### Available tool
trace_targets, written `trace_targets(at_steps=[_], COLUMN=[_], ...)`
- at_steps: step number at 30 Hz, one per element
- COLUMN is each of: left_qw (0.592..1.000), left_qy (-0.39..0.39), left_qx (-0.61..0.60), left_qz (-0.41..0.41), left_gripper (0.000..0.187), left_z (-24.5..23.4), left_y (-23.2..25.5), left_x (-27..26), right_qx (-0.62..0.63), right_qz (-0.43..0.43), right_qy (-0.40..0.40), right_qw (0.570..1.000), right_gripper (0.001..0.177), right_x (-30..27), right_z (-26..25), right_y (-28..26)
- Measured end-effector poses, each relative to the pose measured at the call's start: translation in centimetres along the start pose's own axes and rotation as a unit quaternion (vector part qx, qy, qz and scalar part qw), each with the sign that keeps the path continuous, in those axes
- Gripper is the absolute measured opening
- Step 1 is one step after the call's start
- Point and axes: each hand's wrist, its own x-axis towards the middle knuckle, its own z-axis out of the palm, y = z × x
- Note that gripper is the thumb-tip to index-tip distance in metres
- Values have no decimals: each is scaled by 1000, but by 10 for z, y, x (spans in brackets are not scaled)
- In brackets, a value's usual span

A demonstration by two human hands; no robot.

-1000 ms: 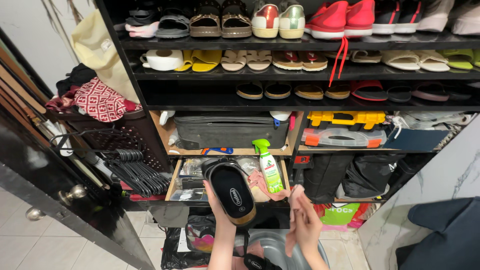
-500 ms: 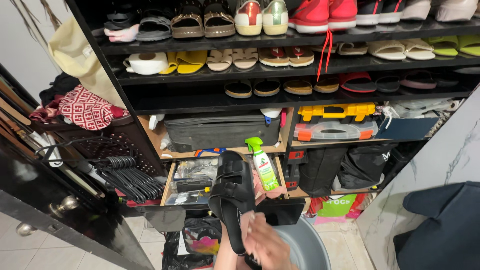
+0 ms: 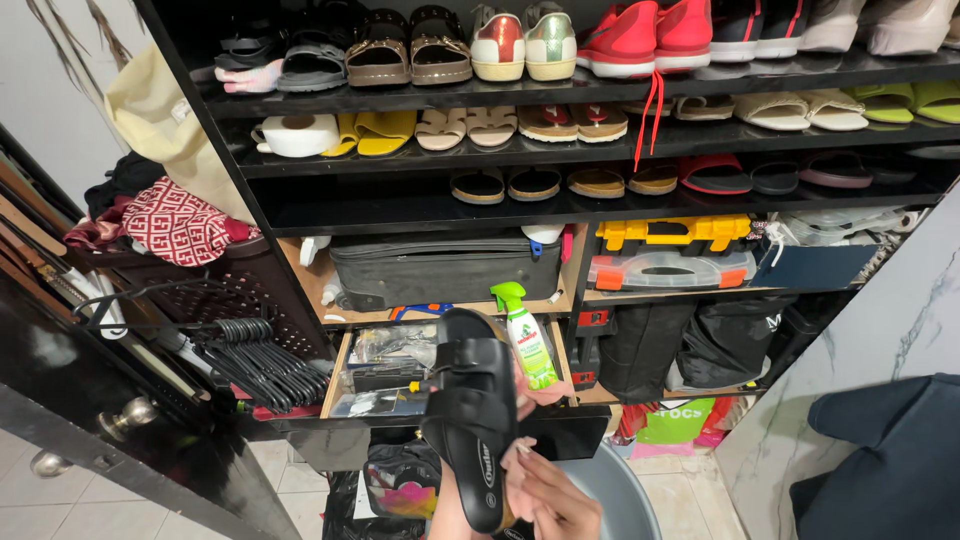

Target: The person cleans footwear by spraying a solution onto sandals and wiping them with a pink cloth.

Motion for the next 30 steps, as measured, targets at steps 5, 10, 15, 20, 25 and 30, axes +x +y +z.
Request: trace_targets(at_steps=[5,10,15,20,25,30], left_qw=[997,997,991,986,946,923], left_qy=[-66,13,76,90,171,173], left_qx=[3,-61,-80,-22,229,328], left_qz=[-34,-39,-77,-140,-151,-103], left_gripper=[97,88,80,96,78,65], left_z=[1,-32,-73,-86,-107,-97], left_y=[-5,-19,-47,-55,-55,-51], left_x=[-14,-23,-39,-43,-41,-43], right_qx=[270,-55,43,52,70,8], right_qz=[188,44,303,203,231,18], right_qy=[183,100,136,18,-27,-134], right_qw=[927,993,942,978,970,991], right_gripper=[38,28,31,32,29,23], right_x=[-16,62,116,145,169,196], right_z=[14,-18,-38,-39,-37,-35], right_y=[35,31,40,16,0,-19])
